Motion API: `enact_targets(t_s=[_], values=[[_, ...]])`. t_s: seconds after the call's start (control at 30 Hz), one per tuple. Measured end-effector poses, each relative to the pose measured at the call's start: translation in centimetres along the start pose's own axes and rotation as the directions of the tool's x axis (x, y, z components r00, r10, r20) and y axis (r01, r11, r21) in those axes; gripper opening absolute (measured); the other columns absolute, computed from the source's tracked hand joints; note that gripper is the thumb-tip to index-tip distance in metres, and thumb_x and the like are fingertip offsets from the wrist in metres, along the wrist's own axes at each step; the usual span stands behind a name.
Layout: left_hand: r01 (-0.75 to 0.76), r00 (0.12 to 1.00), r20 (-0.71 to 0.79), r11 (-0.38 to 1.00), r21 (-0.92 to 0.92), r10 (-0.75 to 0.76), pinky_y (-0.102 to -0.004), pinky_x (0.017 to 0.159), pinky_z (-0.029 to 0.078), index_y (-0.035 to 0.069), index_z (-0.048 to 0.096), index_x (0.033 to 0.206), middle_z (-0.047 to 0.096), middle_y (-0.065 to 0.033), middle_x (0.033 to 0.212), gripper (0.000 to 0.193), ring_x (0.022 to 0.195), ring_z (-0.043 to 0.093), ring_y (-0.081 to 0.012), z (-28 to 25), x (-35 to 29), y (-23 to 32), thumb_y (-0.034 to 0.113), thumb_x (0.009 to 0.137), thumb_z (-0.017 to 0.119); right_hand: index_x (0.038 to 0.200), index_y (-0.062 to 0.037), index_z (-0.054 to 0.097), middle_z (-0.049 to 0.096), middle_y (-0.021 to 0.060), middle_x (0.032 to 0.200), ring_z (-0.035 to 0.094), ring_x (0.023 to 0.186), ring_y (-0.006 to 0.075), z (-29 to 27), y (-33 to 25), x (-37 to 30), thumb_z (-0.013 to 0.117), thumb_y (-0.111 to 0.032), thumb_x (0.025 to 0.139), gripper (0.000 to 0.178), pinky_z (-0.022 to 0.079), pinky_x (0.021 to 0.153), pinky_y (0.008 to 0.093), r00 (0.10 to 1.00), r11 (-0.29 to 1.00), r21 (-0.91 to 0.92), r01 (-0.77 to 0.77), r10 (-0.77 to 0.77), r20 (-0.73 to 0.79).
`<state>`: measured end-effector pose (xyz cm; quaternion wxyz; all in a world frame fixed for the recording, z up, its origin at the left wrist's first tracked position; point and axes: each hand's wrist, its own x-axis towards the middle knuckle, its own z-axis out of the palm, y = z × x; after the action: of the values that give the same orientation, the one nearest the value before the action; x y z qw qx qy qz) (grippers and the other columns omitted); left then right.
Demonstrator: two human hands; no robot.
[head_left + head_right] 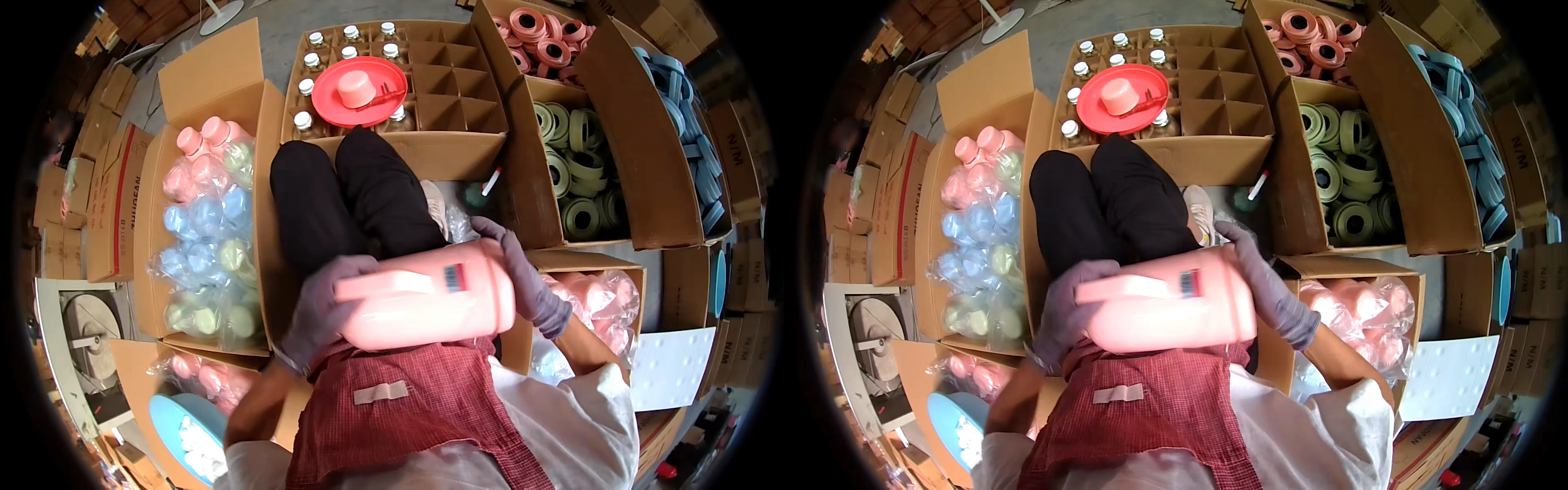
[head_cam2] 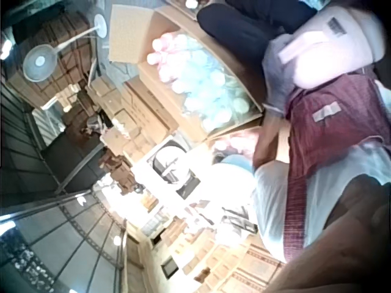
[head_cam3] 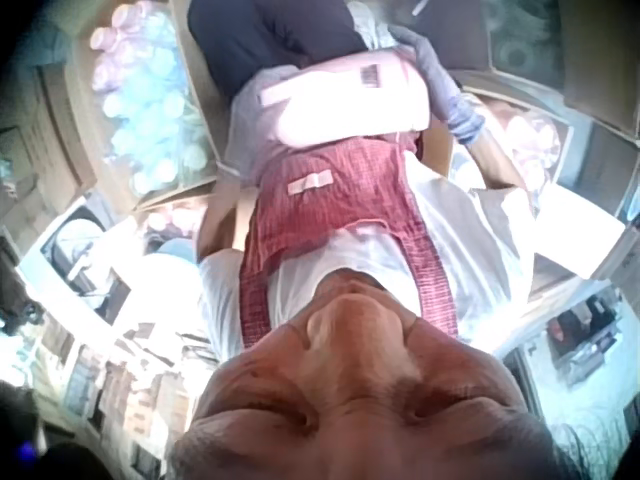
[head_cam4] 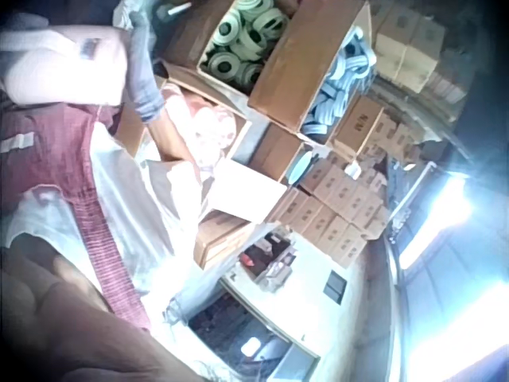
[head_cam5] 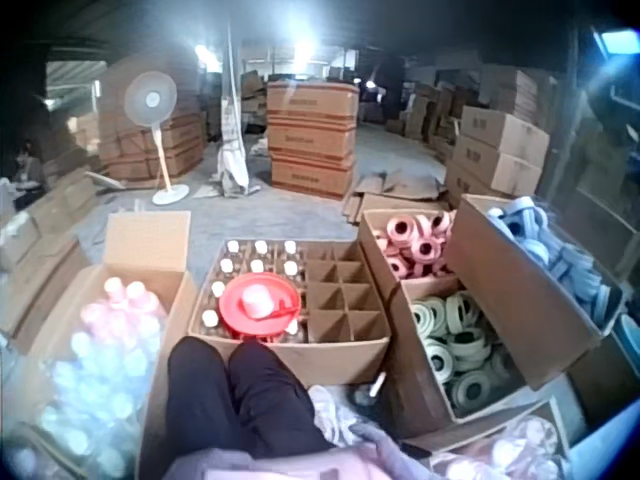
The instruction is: The person assembles thermos bottles by inserting a metal liner into a plastic outer shell, screwing on a lid, and placing the finished unit into a plastic bag. The person repeats this process for multiple bottles of different colors, including white and pink.
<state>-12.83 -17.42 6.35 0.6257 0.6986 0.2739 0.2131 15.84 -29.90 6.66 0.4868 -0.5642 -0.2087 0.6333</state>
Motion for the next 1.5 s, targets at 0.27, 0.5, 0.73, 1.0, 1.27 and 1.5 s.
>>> enact_targets(t_s=[0.27, 0.5, 0.73, 1.0, 1.27, 1.5], values=[[-0.052, 0.998, 0.026, 0.998, 0.031, 0.051, -0.0307, 0.079, 0.053, -0.003, 0.067, 0.107, 0.072, -0.0139, 0.093, 0.027, 0.089, 0.069, -0.0217, -1.7, 6.7, -1.7, 0.012, 0.087, 0.059, 0.126, -0.0025, 0.058, 0.041, 0.0209, 0.144, 0.035, 0.139, 0.0327, 0.9, 0.0, -1.2, 0.055, -0.032, 0.084, 0.052, 0.025, 0.115, 0.0413, 0.605, 0.451, -0.481, 0.751, -0.762, 0.231], [-0.370, 0.900, -0.043, 0.812, 0.451, 0.433, -0.0361, 0.076, 0.055, -0.001, 0.066, 0.097, 0.069, -0.0162, 0.092, 0.018, 0.088, 0.069, -0.0306, -0.6, 7.8, 4.8, 0.013, 0.086, 0.061, 0.137, 0.0015, 0.046, 0.044, 0.0148, 0.142, 0.043, 0.130, 0.0250, 0.2, -0.3, 1.8, 0.052, -0.024, 0.089, 0.055, 0.029, 0.113, 0.0341, 0.817, 0.840, -0.152, 0.521, -0.542, -0.199], [-0.108, 0.972, 0.228, 0.965, 0.239, 0.052, -0.0379, 0.076, 0.052, 0.001, 0.065, 0.109, 0.063, -0.0169, 0.102, 0.052, 0.089, 0.067, -0.0319, -0.4, 5.3, -3.1, 0.045, 0.099, 0.038, 0.149, -0.0054, 0.035, 0.031, 0.0234, 0.150, 0.031, 0.139, 0.0398, 0.3, -7.7, -1.3, 0.063, -0.040, 0.082, 0.081, 0.019, 0.117, 0.0453, 0.336, 0.066, -0.367, 0.928, -0.577, 0.745], [-0.510, 0.795, 0.071, 0.601, 0.616, 0.602, -0.0446, 0.099, 0.048, 0.003, 0.066, 0.091, 0.070, -0.0124, 0.097, 0.026, 0.098, 0.066, -0.0308, 1.4, 8.0, 6.0, 0.006, 0.065, 0.068, 0.154, -0.0040, 0.023, 0.037, 0.0095, 0.151, 0.035, 0.140, 0.0193, -0.9, 4.9, 2.3, 0.042, -0.021, 0.101, 0.058, 0.024, 0.117, 0.0311, 0.874, 0.778, 0.399, 0.485, -0.451, -0.183], [-0.255, 0.966, 0.008, 0.949, 0.187, 0.258, -0.0392, 0.075, 0.053, 0.000, 0.065, 0.094, 0.067, -0.0147, 0.088, 0.023, 0.081, 0.067, -0.0339, -2.1, 6.5, 3.7, 0.021, 0.094, 0.056, 0.154, -0.0008, 0.021, 0.021, 0.0230, 0.157, 0.019, 0.147, 0.0376, -0.4, -3.8, 0.4, 0.052, -0.079, 0.080, 0.112, 0.015, 0.119, 0.0452, 0.764, 0.622, -0.467, 0.629, -0.606, 0.222], [0.034, 0.998, -0.060, 0.999, -0.025, -0.035, -0.0311, 0.073, 0.052, 0.002, 0.064, 0.105, 0.067, -0.0129, 0.094, 0.023, 0.082, 0.067, -0.0233, 0.3, 5.3, -0.5, 0.017, 0.088, 0.059, 0.137, -0.0067, 0.049, 0.033, 0.0291, 0.149, 0.030, 0.135, 0.0502, -0.1, -5.1, -1.3, 0.065, -0.077, 0.067, 0.101, 0.018, 0.109, 0.0631, 0.475, 0.234, -0.447, 0.863, -0.676, 0.563]])
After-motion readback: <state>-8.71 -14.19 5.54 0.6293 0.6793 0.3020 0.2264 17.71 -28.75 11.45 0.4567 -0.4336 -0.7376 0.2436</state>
